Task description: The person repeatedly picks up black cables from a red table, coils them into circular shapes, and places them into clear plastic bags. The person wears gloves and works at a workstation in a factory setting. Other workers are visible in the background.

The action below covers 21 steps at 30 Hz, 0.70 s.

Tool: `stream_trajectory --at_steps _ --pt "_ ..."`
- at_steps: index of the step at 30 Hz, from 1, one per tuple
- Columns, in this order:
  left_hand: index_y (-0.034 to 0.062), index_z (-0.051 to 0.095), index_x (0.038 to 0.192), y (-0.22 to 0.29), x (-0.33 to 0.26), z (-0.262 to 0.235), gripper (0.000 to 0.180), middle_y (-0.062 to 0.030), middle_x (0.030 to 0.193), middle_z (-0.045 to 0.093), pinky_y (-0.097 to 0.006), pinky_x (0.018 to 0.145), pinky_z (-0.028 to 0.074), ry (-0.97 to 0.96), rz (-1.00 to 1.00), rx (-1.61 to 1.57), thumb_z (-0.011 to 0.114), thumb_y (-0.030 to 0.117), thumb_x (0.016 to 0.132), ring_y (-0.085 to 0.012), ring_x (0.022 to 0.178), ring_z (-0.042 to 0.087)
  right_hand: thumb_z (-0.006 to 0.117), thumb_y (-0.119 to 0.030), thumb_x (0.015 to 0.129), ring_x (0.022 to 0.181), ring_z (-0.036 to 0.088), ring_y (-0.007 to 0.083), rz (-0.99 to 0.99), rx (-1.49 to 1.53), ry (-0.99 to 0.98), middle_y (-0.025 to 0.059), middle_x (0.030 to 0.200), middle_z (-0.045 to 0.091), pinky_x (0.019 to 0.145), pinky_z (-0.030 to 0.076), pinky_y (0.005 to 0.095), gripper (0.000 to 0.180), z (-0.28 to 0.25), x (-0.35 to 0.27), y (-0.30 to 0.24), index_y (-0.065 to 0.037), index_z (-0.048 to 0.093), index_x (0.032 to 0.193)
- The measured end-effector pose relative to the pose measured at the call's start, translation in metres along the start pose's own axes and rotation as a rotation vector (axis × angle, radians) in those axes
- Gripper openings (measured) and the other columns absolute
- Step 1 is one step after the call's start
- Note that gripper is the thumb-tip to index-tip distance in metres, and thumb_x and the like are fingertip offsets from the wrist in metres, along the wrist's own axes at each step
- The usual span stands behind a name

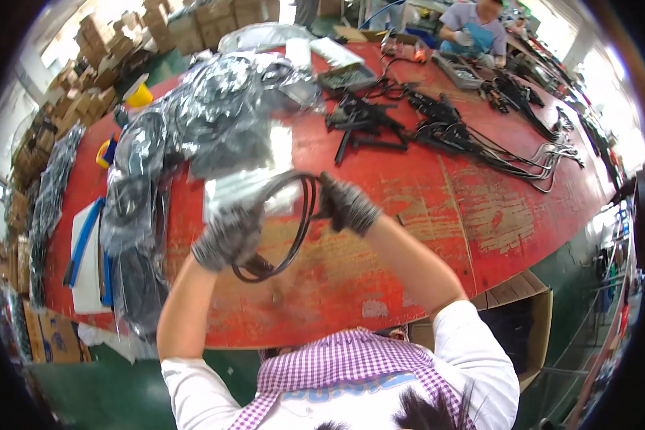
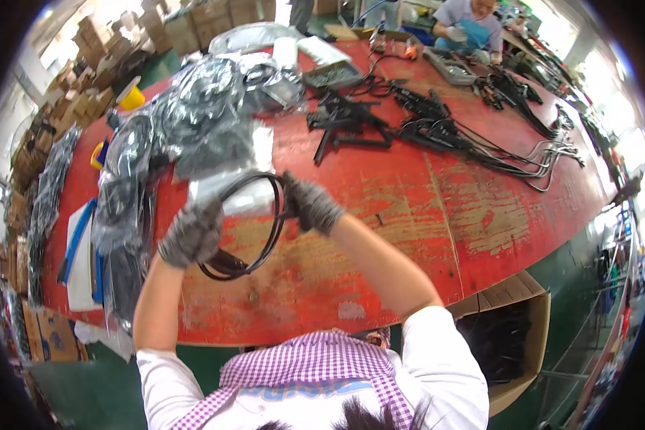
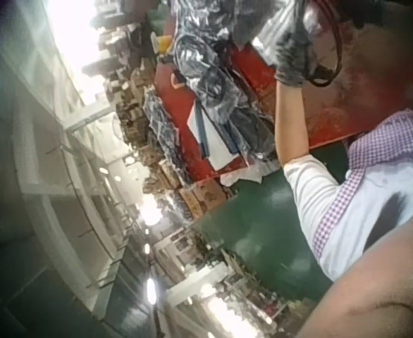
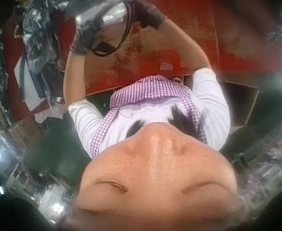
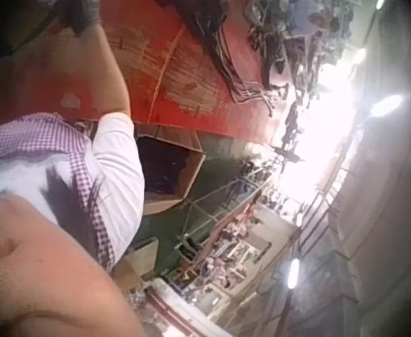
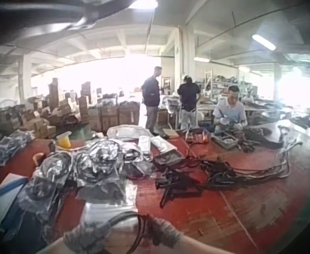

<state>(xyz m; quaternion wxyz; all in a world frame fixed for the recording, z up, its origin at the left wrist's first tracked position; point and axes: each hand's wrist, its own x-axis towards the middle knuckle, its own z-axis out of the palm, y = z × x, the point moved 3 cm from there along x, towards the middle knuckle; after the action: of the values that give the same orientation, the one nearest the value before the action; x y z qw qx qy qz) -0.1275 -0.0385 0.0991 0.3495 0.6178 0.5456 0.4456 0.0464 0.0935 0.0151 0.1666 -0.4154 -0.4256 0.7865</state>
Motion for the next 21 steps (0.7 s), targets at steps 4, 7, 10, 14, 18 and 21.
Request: stream_trajectory --at_steps 4,7,10,14,18,21 --pt "0.0080 0.055 0.078 0.018 -0.013 0.086 0.043 -0.0041 0.053 0.054 -0.033 0.039 0.042 -0.132 0.254 0.446 0.045 0.049 0.086 -0.0176 0.045 0.054 0.059 -0.048 0.079 0.072 0.062 0.0274 -0.053 0.959 -0.395 0.0111 0.079 0.061 0.067 0.053 0.0435 0.047 0.015 -0.008 0.028 -0.001 0.058 0.088" --pt "0.0079 0.055 0.078 -0.007 -0.058 0.113 0.045 -0.0113 0.059 0.060 -0.040 0.044 0.045 -0.497 -0.053 0.751 0.044 0.051 0.084 -0.0257 0.052 0.060 0.062 -0.041 0.078 0.077 0.061 0.0308 0.001 0.809 -0.240 0.0165 0.092 0.061 0.075 0.051 0.0436 0.049 0.002 -0.010 0.056 0.004 0.056 0.095" --pt "0.0095 0.054 0.076 -0.050 -0.097 0.143 0.045 -0.0126 0.060 0.060 -0.041 0.044 0.044 -0.655 -0.155 0.828 0.043 0.053 0.083 -0.0271 0.054 0.061 0.064 -0.039 0.075 0.086 0.058 0.0307 0.006 -0.237 -0.076 0.0185 0.098 0.059 0.079 0.048 0.0422 0.052 -0.067 0.012 0.124 0.003 0.054 0.105" --pt "0.0091 0.056 0.076 -0.088 -0.131 0.171 0.045 -0.0129 0.066 0.061 -0.041 0.051 0.046 -0.638 -0.215 0.792 0.047 0.053 0.081 -0.0279 0.060 0.062 0.065 -0.038 0.071 0.105 0.049 0.0308 -0.437 -1.529 0.427 0.0178 0.113 0.053 0.092 0.036 0.0466 0.062 -0.036 -0.030 0.100 0.000 0.047 0.118" --pt "0.0080 0.058 0.079 -0.082 -0.127 0.169 0.037 -0.0130 0.078 0.060 -0.040 0.067 0.046 -0.446 -0.092 0.802 0.054 0.045 0.077 -0.0281 0.074 0.060 0.052 -0.024 0.081 0.117 0.039 0.0337 -0.773 -1.551 0.378 0.0196 0.124 0.043 0.103 0.024 0.0455 0.049 -0.034 -0.001 0.158 -0.006 0.041 0.125" --pt "0.0047 0.056 0.097 -0.061 -0.086 0.116 0.037 -0.0178 0.093 0.058 -0.041 0.074 0.045 0.114 0.026 1.035 0.060 0.032 0.073 -0.0308 0.081 0.058 0.045 -0.019 0.084 0.117 0.040 0.0348 -0.811 -1.637 0.284 0.0191 0.124 0.044 0.102 0.025 0.0458 0.042 -0.029 -0.006 0.157 -0.004 0.042 0.123"
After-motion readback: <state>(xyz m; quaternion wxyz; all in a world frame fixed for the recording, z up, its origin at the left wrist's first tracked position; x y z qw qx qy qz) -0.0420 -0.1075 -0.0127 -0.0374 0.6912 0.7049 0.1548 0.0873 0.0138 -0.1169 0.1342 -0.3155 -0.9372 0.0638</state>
